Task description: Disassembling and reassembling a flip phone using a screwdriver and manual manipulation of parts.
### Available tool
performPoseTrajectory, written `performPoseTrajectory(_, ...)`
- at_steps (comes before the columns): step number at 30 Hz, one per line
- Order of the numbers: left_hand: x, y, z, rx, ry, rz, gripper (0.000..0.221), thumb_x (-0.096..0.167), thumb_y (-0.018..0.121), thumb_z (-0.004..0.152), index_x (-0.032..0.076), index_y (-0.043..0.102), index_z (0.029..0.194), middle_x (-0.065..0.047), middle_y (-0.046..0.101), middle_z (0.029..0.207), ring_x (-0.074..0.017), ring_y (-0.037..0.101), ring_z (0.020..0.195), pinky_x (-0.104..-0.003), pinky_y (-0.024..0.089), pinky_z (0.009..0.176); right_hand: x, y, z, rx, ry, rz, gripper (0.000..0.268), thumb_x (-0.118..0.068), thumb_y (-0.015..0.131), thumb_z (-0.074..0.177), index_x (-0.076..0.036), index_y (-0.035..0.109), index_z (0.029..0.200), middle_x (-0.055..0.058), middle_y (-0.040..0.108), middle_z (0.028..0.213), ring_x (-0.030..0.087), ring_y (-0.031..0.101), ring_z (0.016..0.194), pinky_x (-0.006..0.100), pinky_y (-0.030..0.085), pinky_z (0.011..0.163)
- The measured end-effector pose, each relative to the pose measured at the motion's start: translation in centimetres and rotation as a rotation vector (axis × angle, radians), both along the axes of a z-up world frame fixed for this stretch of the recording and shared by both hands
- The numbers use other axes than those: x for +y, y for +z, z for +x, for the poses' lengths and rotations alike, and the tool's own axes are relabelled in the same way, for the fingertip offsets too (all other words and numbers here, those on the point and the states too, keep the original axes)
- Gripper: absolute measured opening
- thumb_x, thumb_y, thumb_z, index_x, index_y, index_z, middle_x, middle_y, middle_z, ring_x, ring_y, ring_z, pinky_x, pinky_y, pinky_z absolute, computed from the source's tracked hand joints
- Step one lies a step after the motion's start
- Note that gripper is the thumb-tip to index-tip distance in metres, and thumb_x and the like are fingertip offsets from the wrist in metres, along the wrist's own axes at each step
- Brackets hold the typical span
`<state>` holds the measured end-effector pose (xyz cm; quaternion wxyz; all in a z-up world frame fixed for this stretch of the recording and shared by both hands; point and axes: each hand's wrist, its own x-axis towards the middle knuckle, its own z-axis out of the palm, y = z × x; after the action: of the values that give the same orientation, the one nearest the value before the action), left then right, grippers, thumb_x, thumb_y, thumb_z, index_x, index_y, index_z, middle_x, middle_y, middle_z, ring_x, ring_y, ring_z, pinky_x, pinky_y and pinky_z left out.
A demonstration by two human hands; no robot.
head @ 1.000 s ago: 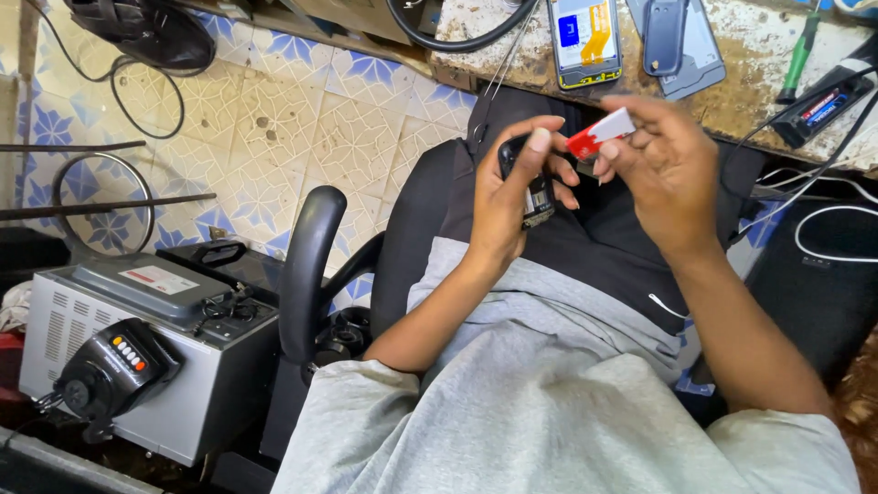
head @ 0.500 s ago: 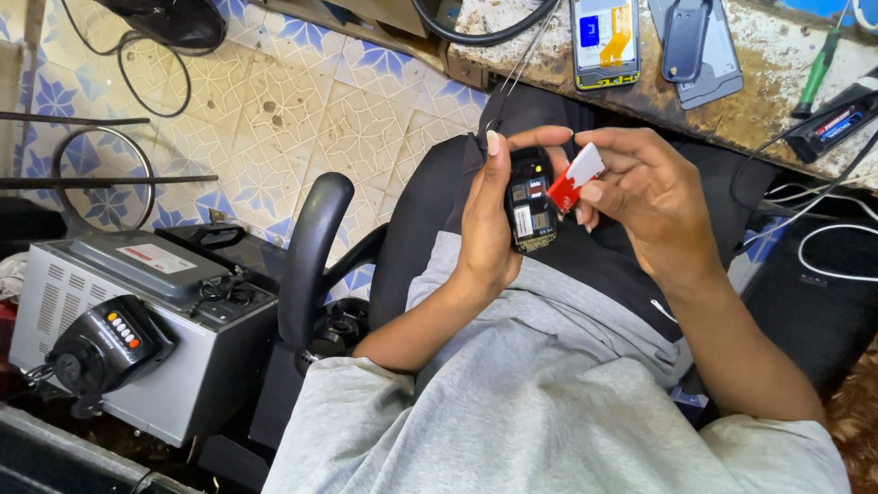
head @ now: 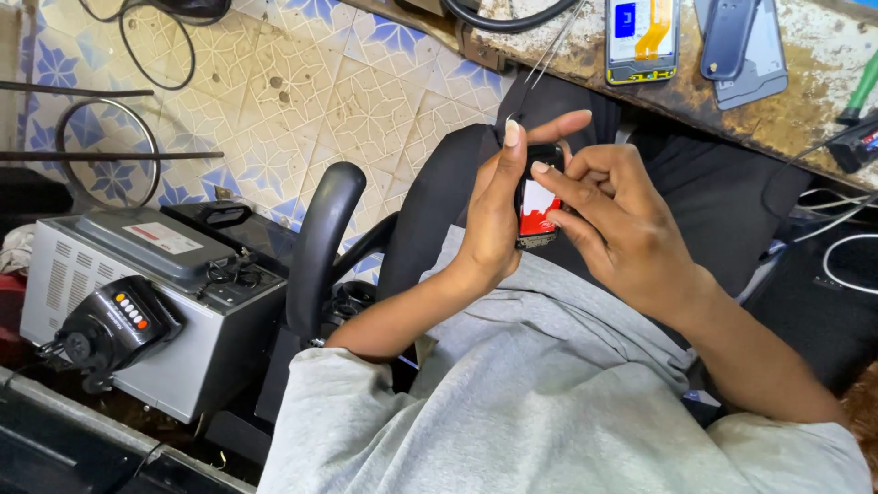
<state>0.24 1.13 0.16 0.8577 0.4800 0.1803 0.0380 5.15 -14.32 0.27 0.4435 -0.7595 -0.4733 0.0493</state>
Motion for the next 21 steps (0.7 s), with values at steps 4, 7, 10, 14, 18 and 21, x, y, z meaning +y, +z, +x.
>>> performPoseTrajectory(4, 2.2, -0.7, 0.5, 0.039, -0.026, 0.060, 0.067, 0.059, 0.037, 0.104, 0.006, 0.070, 0.128, -0.007, 0.064, 0.099, -0.0138, 0.059, 0.094, -0.027, 0.048, 0.093, 2.1, -1.2, 0.3, -0.047, 0.001, -0.010, 0.042, 0.006, 0.071, 0.102, 0.007, 0.059, 0.142, 0.024, 0.046, 0.122, 0.033, 0.053, 0.105, 0.041, 0.051, 0.093)
performPoseTrajectory(7, 3.9, -0.9, 1.0, 0.081, -0.018, 0.086, 0.067, 0.059, 0.035, 0.103, 0.007, 0.070, 0.127, -0.008, 0.066, 0.097, -0.0165, 0.061, 0.095, -0.028, 0.048, 0.096, 3.8, -1.9, 0.4, -0.093, -0.013, -0.025, 0.046, 0.008, 0.074, 0.100, 0.002, 0.059, 0.144, 0.024, 0.047, 0.130, 0.037, 0.051, 0.113, 0.042, 0.051, 0.089)
performPoseTrajectory(10, 6.0, -1.6, 2.1, 0.119, 0.016, 0.021, 0.066, 0.057, 0.037, 0.103, 0.005, 0.069, 0.128, -0.009, 0.068, 0.096, -0.0172, 0.062, 0.085, -0.028, 0.049, 0.084, 6.1, -3.0, 0.6, -0.265, -0.048, -0.105, 0.044, 0.004, 0.069, 0.104, -0.004, 0.058, 0.146, 0.021, 0.053, 0.141, 0.039, 0.054, 0.119, 0.045, 0.047, 0.088)
performPoseTrajectory(14, 9.0, -4.7, 4.4, 0.102, 0.072, -0.192, 0.063, 0.055, 0.055, 0.098, 0.001, 0.069, 0.126, -0.002, 0.061, 0.087, -0.0073, 0.055, 0.069, -0.021, 0.046, 0.067, 9.6, -4.1, 1.8, -0.460, -0.058, -0.212, 0.033, -0.002, 0.065, 0.100, 0.002, 0.065, 0.133, 0.015, 0.062, 0.139, 0.036, 0.059, 0.119, 0.049, 0.045, 0.086)
performPoseTrajectory(18, 13.8, -11.7, 8.6, 0.013, 0.263, -0.396, 0.036, 0.024, 0.072, 0.095, -0.003, 0.068, 0.117, -0.006, 0.063, 0.079, -0.0143, 0.065, 0.061, -0.023, 0.054, 0.052, 14.0, -6.0, 3.5, -0.448, 0.041, -0.160, 0.026, 0.002, 0.063, 0.098, 0.000, 0.070, 0.122, 0.013, 0.068, 0.131, 0.038, 0.058, 0.125, 0.047, 0.042, 0.095)
performPoseTrajectory(21, 18.4, -15.7, 11.5, -0.068, 0.480, -0.384, 0.036, 0.024, 0.076, 0.090, -0.006, 0.067, 0.109, -0.014, 0.070, 0.084, -0.0219, 0.067, 0.061, -0.034, 0.059, 0.051, 17.8, -7.5, 5.8, -0.339, 0.086, -0.046, 0.017, 0.004, 0.070, 0.099, -0.001, 0.072, 0.115, 0.010, 0.070, 0.114, 0.035, 0.062, 0.115, 0.047, 0.040, 0.094)
